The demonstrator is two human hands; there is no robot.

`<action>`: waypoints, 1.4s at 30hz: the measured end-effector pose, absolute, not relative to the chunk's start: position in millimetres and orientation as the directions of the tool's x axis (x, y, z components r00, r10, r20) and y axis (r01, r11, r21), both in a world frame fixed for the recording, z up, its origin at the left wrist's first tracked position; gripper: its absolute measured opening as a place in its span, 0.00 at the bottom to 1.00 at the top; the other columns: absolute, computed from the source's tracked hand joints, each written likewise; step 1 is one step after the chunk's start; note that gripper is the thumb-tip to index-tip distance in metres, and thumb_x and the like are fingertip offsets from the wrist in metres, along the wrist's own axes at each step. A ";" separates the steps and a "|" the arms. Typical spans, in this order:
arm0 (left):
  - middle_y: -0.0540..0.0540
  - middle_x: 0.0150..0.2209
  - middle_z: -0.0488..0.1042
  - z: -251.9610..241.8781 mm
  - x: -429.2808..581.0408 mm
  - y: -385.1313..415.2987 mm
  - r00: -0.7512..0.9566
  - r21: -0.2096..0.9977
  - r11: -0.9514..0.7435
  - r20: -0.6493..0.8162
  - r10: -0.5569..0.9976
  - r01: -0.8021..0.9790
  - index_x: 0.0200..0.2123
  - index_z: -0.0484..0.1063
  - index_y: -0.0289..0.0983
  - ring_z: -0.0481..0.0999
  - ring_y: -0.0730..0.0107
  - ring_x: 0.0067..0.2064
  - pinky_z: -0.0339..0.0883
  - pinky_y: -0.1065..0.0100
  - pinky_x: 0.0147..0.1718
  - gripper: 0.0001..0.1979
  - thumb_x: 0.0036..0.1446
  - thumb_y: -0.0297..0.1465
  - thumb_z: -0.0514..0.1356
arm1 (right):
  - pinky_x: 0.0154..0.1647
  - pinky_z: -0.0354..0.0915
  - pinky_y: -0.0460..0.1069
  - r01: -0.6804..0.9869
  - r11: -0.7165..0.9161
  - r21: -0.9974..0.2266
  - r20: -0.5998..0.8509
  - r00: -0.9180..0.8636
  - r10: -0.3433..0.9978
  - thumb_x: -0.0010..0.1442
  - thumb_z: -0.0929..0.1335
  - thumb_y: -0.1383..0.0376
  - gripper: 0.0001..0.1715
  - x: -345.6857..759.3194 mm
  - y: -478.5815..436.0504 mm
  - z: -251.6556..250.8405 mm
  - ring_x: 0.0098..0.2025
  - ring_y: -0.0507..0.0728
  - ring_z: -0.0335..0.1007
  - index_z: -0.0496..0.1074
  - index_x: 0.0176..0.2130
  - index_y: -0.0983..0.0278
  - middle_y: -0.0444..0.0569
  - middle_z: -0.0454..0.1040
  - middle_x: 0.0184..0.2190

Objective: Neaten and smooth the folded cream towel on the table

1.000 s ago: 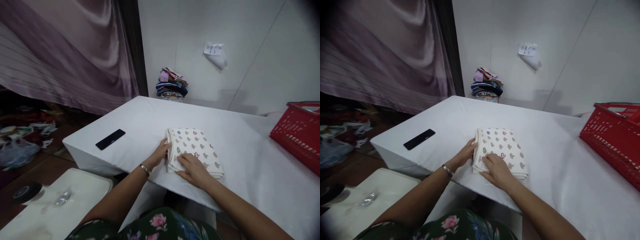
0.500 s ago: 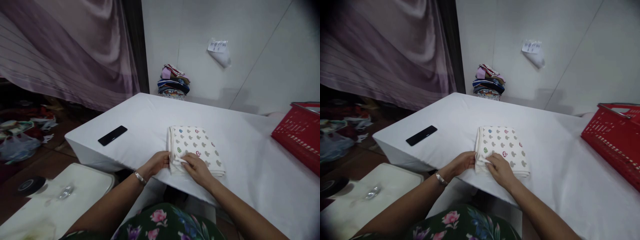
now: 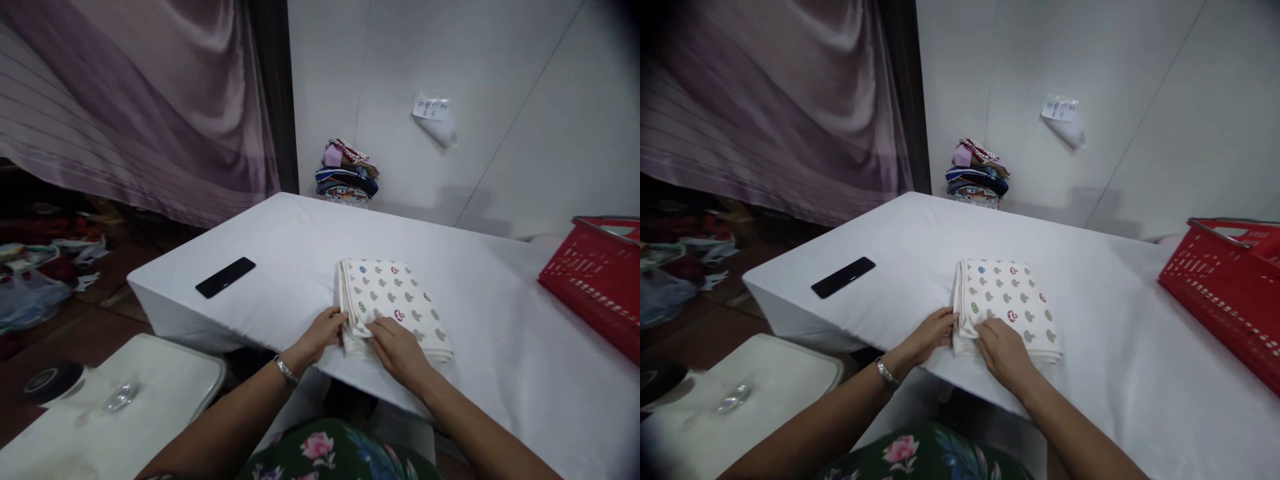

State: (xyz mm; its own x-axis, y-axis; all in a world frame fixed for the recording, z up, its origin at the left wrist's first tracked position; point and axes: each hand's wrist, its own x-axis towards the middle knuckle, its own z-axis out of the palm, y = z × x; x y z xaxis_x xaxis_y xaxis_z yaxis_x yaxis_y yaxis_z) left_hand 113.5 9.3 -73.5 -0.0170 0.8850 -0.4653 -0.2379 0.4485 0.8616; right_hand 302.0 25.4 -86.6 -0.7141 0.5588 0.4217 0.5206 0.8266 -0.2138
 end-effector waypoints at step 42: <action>0.57 0.15 0.56 -95.9 88.3 111.8 -0.054 0.955 0.292 -0.290 0.956 0.043 0.27 0.70 0.33 0.51 0.85 0.18 0.46 0.77 0.20 0.15 0.49 0.40 0.55 | 0.25 0.55 0.41 0.652 0.180 -0.737 -0.074 -0.342 0.937 0.58 0.62 0.62 0.12 241.0 124.5 -53.2 0.22 0.47 0.61 0.71 0.32 0.67 0.43 0.68 0.23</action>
State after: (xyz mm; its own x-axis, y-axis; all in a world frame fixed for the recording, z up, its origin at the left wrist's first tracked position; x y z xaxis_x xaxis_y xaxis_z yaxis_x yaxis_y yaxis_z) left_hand 88.3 111.8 -95.9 -0.0545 0.9556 -0.2896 0.0431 0.2920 0.9554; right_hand 241.0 124.5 -53.2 -0.3424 0.9367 -0.0736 0.6518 0.1804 -0.7366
